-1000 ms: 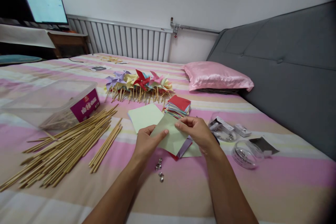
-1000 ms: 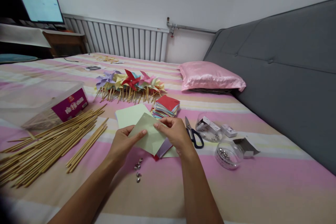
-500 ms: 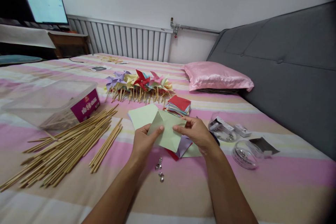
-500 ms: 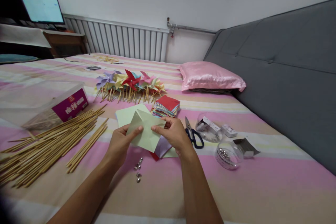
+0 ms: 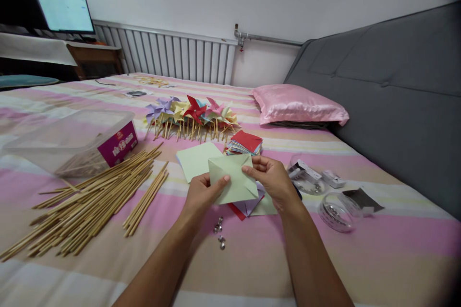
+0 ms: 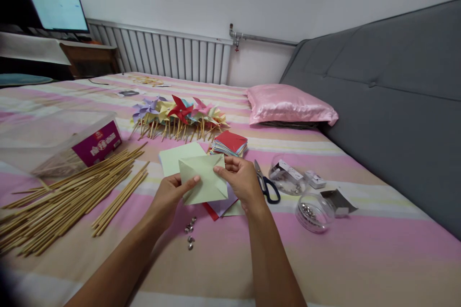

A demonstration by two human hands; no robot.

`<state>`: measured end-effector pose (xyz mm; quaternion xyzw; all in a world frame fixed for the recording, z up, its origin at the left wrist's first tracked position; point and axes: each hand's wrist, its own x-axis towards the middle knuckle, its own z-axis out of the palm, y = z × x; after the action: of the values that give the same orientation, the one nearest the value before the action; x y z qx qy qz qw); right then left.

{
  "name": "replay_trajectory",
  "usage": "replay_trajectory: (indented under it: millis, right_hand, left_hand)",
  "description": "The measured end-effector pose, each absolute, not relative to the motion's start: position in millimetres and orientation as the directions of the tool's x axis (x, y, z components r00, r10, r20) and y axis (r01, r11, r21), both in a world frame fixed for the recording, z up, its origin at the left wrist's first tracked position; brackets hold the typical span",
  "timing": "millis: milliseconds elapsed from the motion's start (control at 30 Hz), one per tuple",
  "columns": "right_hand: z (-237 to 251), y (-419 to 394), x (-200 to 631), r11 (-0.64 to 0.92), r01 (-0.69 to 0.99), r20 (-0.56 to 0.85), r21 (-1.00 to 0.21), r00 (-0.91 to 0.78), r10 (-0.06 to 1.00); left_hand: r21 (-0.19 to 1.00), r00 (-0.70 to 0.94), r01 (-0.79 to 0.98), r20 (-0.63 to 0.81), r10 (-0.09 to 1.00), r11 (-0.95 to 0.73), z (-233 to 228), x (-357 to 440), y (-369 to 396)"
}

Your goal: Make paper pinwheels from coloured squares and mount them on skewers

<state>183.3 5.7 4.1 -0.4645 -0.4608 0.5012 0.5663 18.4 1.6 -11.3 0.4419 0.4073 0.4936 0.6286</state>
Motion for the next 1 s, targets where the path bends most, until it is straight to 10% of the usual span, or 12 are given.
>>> replay_trajectory:
  millis: [567,867,1000]
  right_hand:
    - [5.9,3.8,178.3,0.066,-0.123,0.049,-0.99,0.136,0.989]
    - [10.3,4.7,181.9,0.326,0.156,0.361,-0.932,0.343,0.867]
    - [15.9,-1.1,183.2,0.327,0.116,0.342,-0.938,0.152,0.927]
  left_hand:
    - [0.941,0.268,-0.298,-0.077,0.96,0.159,-11.2,21.6,-1.3]
    - [0.915,-0.033,-0.389,-0.135,0.99,0.111,-15.2,17.5,5.6]
    - [0.871,-0.123,-0.479,-0.187,0.975,0.106,-13.9,15.8,9.0]
